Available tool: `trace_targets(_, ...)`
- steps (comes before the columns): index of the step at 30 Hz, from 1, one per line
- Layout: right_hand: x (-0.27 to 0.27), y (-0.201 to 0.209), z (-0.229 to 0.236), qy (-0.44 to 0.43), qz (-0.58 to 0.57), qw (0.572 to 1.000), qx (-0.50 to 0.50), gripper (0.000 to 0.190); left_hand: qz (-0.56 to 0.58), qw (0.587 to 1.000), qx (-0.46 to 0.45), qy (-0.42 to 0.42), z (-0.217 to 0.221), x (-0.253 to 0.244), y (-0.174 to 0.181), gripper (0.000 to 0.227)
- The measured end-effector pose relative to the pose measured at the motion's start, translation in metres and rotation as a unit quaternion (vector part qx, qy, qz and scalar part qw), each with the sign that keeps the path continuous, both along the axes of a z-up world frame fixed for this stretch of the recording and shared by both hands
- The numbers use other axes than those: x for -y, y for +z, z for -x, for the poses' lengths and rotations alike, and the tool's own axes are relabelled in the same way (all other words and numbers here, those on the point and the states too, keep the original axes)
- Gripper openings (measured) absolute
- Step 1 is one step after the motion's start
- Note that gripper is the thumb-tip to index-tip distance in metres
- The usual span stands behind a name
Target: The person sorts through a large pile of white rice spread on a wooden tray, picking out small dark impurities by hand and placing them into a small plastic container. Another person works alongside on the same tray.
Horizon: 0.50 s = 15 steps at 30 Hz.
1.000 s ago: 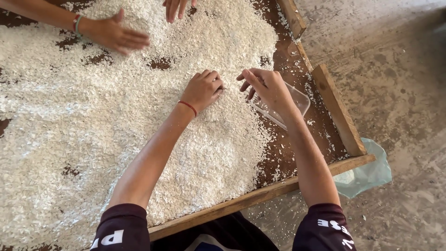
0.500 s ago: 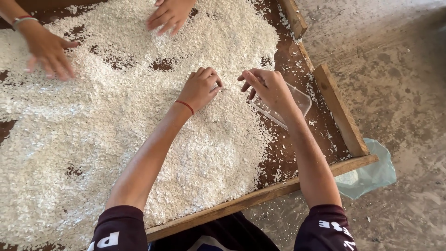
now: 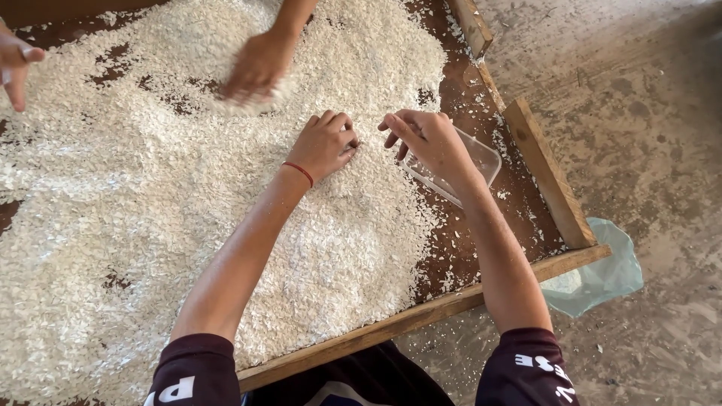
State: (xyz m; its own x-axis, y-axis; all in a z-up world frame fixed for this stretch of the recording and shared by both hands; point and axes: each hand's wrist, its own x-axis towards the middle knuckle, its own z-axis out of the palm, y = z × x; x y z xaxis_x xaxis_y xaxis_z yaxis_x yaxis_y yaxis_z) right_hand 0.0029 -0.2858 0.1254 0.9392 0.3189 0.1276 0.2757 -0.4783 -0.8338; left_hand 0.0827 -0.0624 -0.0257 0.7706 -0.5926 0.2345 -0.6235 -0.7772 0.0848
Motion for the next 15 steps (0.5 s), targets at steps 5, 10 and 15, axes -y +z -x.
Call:
trace_targets(5,0.001,0.000,0.002,0.000,0.007,1.000,-0.004,0.040,-0.013,1.000,-0.008,0.000,-0.008,0.005,-0.010,0.008)
trace_targets(10,-0.001,0.006,0.004,0.001,0.009,1.000,-0.003,0.041,0.000,1.000,-0.018,-0.001,-0.005,0.004,-0.011,0.012)
trace_targets(15,0.005,-0.006,-0.003,-0.003,0.006,1.000,-0.001,0.039,0.166,0.970,-0.173,0.032,0.004,-0.013,0.019,0.013)
